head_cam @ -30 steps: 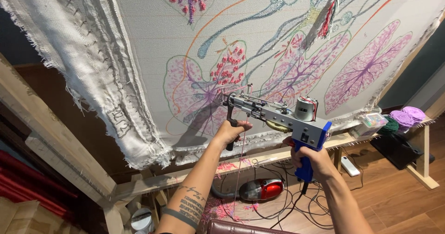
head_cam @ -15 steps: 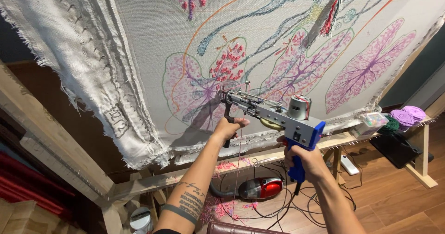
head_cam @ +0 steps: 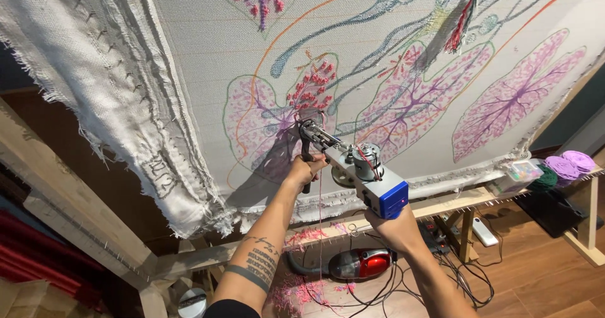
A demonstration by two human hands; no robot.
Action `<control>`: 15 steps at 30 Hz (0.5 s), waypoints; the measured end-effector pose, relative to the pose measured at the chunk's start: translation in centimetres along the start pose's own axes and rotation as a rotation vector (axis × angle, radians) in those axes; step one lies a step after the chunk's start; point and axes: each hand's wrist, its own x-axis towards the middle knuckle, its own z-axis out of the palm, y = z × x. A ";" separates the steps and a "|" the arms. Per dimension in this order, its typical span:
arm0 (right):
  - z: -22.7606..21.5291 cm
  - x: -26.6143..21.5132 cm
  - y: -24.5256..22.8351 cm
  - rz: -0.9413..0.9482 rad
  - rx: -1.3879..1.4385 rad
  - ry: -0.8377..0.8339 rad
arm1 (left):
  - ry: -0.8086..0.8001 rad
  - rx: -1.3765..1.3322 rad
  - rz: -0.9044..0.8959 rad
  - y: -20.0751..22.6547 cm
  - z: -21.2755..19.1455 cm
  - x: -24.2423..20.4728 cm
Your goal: Using a rug tufting gun to fill in a floral design on a vertical canvas frame.
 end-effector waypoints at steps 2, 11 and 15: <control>0.3 0.5 0.9 0.005 0.020 -0.001 | 0.000 -0.014 0.021 -0.9 -0.2 0.8; 0.1 2.6 5.1 0.034 0.131 0.005 | -0.026 -0.016 -0.015 1.2 -0.4 0.7; 1.8 1.4 -0.5 0.065 0.045 0.025 | 0.003 -0.057 0.050 0.1 -0.5 1.2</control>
